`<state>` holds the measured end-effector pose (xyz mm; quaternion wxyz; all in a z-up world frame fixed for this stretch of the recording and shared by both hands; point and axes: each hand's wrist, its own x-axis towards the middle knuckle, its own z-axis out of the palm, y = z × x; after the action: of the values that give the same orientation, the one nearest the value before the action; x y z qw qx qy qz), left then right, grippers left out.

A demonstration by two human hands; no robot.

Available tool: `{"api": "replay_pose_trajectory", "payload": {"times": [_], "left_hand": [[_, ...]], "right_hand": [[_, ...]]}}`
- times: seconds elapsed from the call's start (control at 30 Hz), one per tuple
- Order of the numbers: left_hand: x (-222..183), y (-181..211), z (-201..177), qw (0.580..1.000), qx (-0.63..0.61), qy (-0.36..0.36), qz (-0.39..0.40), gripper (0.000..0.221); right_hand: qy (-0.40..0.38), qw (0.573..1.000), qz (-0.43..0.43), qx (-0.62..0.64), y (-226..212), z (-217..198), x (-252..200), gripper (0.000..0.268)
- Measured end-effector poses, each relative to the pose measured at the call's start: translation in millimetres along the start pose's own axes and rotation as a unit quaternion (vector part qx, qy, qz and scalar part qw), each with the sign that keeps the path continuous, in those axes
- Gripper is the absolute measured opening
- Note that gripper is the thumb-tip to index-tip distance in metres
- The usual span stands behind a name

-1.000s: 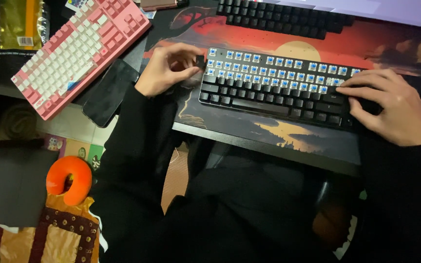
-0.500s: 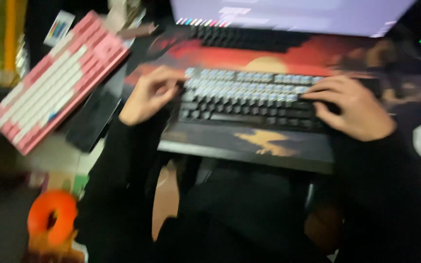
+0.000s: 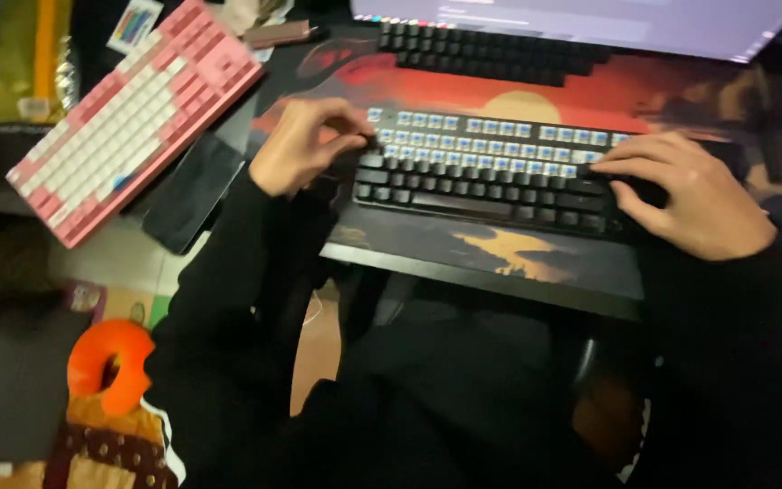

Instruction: Assembling a mechanical keyboard by installing keycaps onto the switches while following a layout on a monitor.

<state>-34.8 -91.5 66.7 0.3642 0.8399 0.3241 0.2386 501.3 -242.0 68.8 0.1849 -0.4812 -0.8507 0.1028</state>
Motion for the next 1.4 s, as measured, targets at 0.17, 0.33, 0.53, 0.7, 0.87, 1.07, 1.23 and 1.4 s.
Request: {"api": "replay_pose_trajectory", "payload": {"times": [0.17, 0.33, 0.53, 0.7, 0.87, 1.07, 1.23, 1.4], "left_hand": [[4.4, -15.5, -1.5, 0.998, -0.027, -0.041, -0.041, 0.008], [10.0, -26.6, 9.0, 0.996, -0.072, -0.027, -0.047, 0.008], [13.1, -15.9, 9.3, 0.997, 0.022, -0.027, -0.068, 0.005], [24.4, -18.4, 7.1, 0.988, 0.013, -0.05, -0.144, 0.013], [32.7, -27.0, 3.1, 0.983, 0.015, -0.082, -0.165, 0.023], [53.6, -27.6, -8.4, 0.999, 0.026, -0.03, -0.006, 0.036], [91.9, -33.9, 25.2, 0.982, 0.121, 0.139, 0.043, 0.008], [119.4, -68.5, 48.7, 0.942, 0.321, 0.099, -0.001, 0.021]], "right_hand": [[-0.014, 1.0, 0.012, 0.007, 5.6, 2.3, 2.5, 0.028], [-0.018, 0.999, 0.028, -0.005, -0.8, -3.7, 7.6, 0.027], [-0.053, 0.997, 0.05, 0.027, 1.1, -9.4, 16.2, 0.03], [-0.072, 0.997, 0.036, -0.005, 16.0, -7.6, 30.1, 0.034], [-0.053, 0.996, 0.06, -0.027, 23.8, -10.6, 59.3, 0.034], [0.02, 0.992, 0.061, -0.106, 66.9, 23.0, 82.0, 0.036], [-0.013, 0.994, 0.052, -0.096, 46.3, 28.3, 107.9, 0.04], [-0.037, 0.988, 0.061, -0.14, 56.1, 44.0, 119.1, 0.042]]}}
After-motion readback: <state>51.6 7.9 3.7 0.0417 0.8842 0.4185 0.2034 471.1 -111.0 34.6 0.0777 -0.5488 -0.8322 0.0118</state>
